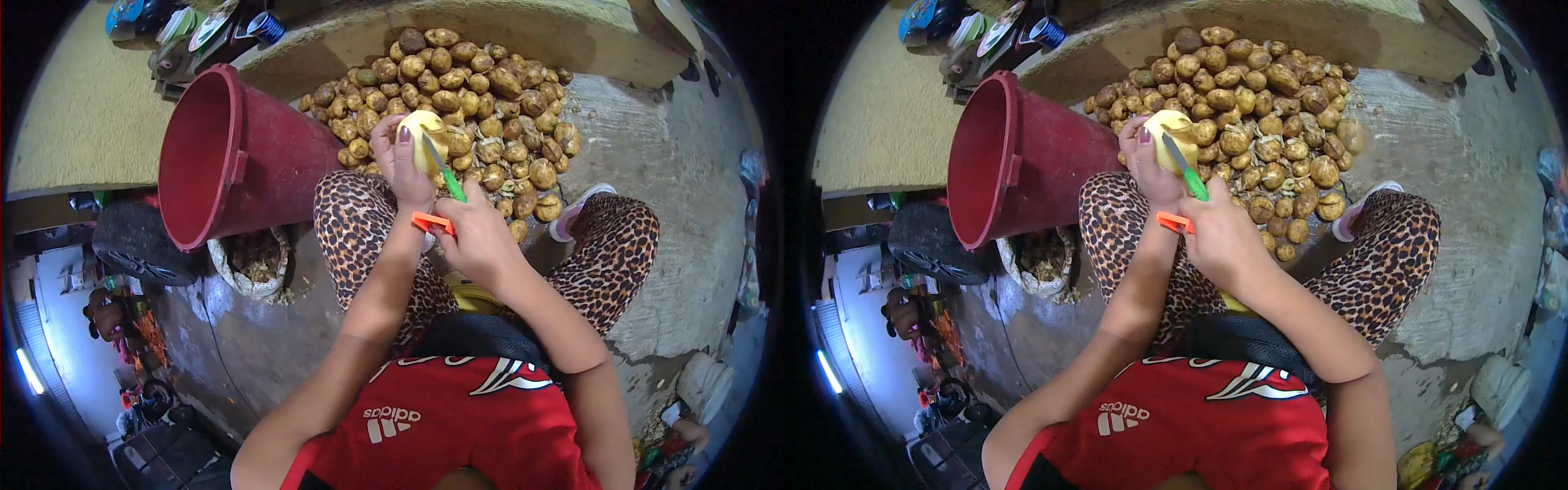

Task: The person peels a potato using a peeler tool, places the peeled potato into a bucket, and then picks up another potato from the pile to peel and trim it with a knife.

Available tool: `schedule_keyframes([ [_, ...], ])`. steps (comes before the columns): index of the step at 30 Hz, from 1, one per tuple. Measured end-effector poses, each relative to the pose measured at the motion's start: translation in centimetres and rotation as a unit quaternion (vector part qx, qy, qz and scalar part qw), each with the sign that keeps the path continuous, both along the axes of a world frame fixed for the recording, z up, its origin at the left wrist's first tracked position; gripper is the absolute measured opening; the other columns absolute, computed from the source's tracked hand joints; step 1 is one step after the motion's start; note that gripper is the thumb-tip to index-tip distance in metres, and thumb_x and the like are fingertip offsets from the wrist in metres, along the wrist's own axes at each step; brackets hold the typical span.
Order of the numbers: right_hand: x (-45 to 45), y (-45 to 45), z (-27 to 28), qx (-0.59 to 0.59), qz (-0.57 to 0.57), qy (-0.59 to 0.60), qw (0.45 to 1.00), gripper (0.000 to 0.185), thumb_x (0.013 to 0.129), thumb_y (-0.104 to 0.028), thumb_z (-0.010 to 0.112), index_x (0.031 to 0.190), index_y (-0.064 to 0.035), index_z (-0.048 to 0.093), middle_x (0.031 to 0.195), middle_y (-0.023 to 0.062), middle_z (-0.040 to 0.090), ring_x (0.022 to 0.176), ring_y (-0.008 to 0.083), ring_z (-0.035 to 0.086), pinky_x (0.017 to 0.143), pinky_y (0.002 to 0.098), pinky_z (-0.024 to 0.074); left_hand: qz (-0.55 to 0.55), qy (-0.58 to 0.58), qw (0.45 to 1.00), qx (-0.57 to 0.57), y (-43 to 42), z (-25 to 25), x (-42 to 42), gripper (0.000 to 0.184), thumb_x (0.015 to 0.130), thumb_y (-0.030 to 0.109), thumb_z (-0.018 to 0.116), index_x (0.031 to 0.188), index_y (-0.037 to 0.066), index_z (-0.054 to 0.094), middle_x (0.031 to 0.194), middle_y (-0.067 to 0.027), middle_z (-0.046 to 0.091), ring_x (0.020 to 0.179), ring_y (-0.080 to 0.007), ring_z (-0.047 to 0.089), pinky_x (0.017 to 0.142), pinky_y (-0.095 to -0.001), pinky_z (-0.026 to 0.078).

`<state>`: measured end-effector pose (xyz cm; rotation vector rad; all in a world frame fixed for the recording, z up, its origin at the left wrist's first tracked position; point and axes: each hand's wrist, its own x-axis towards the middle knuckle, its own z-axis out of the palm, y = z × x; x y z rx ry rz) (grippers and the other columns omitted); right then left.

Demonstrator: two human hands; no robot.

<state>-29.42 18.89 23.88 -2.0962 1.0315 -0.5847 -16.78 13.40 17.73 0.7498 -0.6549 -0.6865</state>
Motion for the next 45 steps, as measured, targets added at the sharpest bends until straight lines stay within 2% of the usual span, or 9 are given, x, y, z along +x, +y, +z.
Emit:
schedule_keyframes([
  [22, -0.3, 0.0, -0.2, -0.002, 0.009, 0.015, 1.000, 0.009, 0.071, -0.005, 0.054, 0.079, -0.0025, 0.055, 0.085, 0.0225, 0.048, 0.068, 0.0400, 0.055, 0.064, 0.0460, 0.0470, -0.033, 0.060, 0.997, 0.035, 0.2, 0.1, 0.1, 0.023, 0.084, 0.018, 0.048, 0.102, 0.004, 0.046, 0.092, -0.0071, 0.051, 0.084, -0.0135, 0.051, 0.078, -0.0260, 0.042],
  [25, -0.3, -0.1, -0.6, -0.004, 0.009, 0.043, 0.999, 0.009, 0.070, -0.005, 0.054, 0.079, -0.0029, 0.056, 0.085, 0.0217, 0.049, 0.069, 0.0389, 0.056, 0.064, 0.0450, 0.0476, -0.048, 0.045, 0.996, 0.063, 0.2, 0.0, 0.5, 0.024, 0.085, 0.023, 0.045, 0.102, 0.007, 0.046, 0.094, -0.0091, 0.053, 0.088, -0.0197, 0.055, 0.080, -0.0324, 0.046],
  [28, -0.8, -0.1, -2.0, 0.007, 0.006, 0.064, 0.998, 0.010, 0.069, -0.004, 0.055, 0.079, -0.0031, 0.056, 0.086, 0.0206, 0.049, 0.069, 0.0374, 0.057, 0.063, 0.0441, 0.0482, -0.047, 0.131, 0.989, 0.058, -0.2, 0.7, 1.2, 0.026, 0.085, 0.026, 0.046, 0.103, 0.007, 0.046, 0.097, -0.0093, 0.054, 0.090, -0.0207, 0.055, 0.081, -0.0338, 0.046],
  [31, -1.1, 0.1, -2.0, 0.002, -0.005, 0.085, 0.996, 0.010, 0.069, -0.004, 0.057, 0.080, -0.0032, 0.056, 0.087, 0.0194, 0.049, 0.069, 0.0362, 0.057, 0.063, 0.0432, 0.0487, -0.056, 0.107, 0.992, 0.046, -0.1, 1.1, 1.6, 0.026, 0.086, 0.027, 0.046, 0.102, 0.007, 0.048, 0.097, -0.0089, 0.055, 0.091, -0.0213, 0.056, 0.082, -0.0346, 0.046],
  [32, -1.1, 0.1, -1.7, -0.003, -0.007, 0.091, 0.996, 0.010, 0.069, -0.005, 0.057, 0.080, -0.0033, 0.056, 0.088, 0.0190, 0.049, 0.070, 0.0359, 0.057, 0.063, 0.0429, 0.0488, -0.048, 0.110, 0.991, 0.057, -0.3, 1.3, 1.6, 0.024, 0.086, 0.027, 0.043, 0.100, 0.007, 0.046, 0.092, -0.0082, 0.053, 0.086, -0.0200, 0.056, 0.077, -0.0332, 0.047],
  [35, -1.4, 0.6, -1.0, -0.014, -0.002, 0.092, 0.996, 0.011, 0.070, -0.006, 0.059, 0.081, -0.0035, 0.057, 0.089, 0.0185, 0.049, 0.069, 0.0350, 0.058, 0.062, 0.0426, 0.0490, -0.086, 0.203, 0.970, 0.101, -0.5, 1.3, 2.2, 0.027, 0.087, 0.031, 0.043, 0.101, 0.008, 0.048, 0.095, -0.0075, 0.055, 0.089, -0.0207, 0.056, 0.078, -0.0346, 0.047],
  [38, -1.7, 0.5, -0.8, 0.001, 0.014, 0.121, 0.993, 0.011, 0.070, -0.007, 0.059, 0.081, -0.0038, 0.057, 0.091, 0.0182, 0.048, 0.068, 0.0346, 0.058, 0.062, 0.0425, 0.0492, -0.133, 0.267, 0.947, 0.117, -0.6, 0.8, 2.8, 0.041, 0.086, 0.039, 0.043, 0.108, 0.005, 0.050, 0.100, -0.0120, 0.058, 0.089, -0.0272, 0.058, 0.076, -0.0407, 0.049],
  [44, -1.6, 0.6, -0.7, -0.026, 0.026, 0.102, 0.994, 0.012, 0.070, -0.008, 0.059, 0.081, -0.0046, 0.056, 0.090, 0.0175, 0.046, 0.066, 0.0348, 0.058, 0.059, 0.0439, 0.0490, -0.175, 0.281, 0.935, 0.129, -0.6, -0.3, 3.1, 0.042, 0.085, 0.037, 0.044, 0.108, 0.003, 0.050, 0.099, -0.0144, 0.058, 0.089, -0.0356, 0.059, 0.071, -0.0493, 0.050],
  [45, -1.7, 0.6, -0.7, -0.028, 0.026, 0.110, 0.993, 0.012, 0.070, -0.009, 0.059, 0.081, -0.0049, 0.056, 0.091, 0.0172, 0.046, 0.066, 0.0347, 0.058, 0.059, 0.0441, 0.0491, -0.198, 0.281, 0.929, 0.136, -0.3, 0.0, 3.0, 0.039, 0.084, 0.035, 0.045, 0.108, 0.003, 0.050, 0.099, -0.0127, 0.058, 0.090, -0.0312, 0.058, 0.074, -0.0448, 0.050],
])
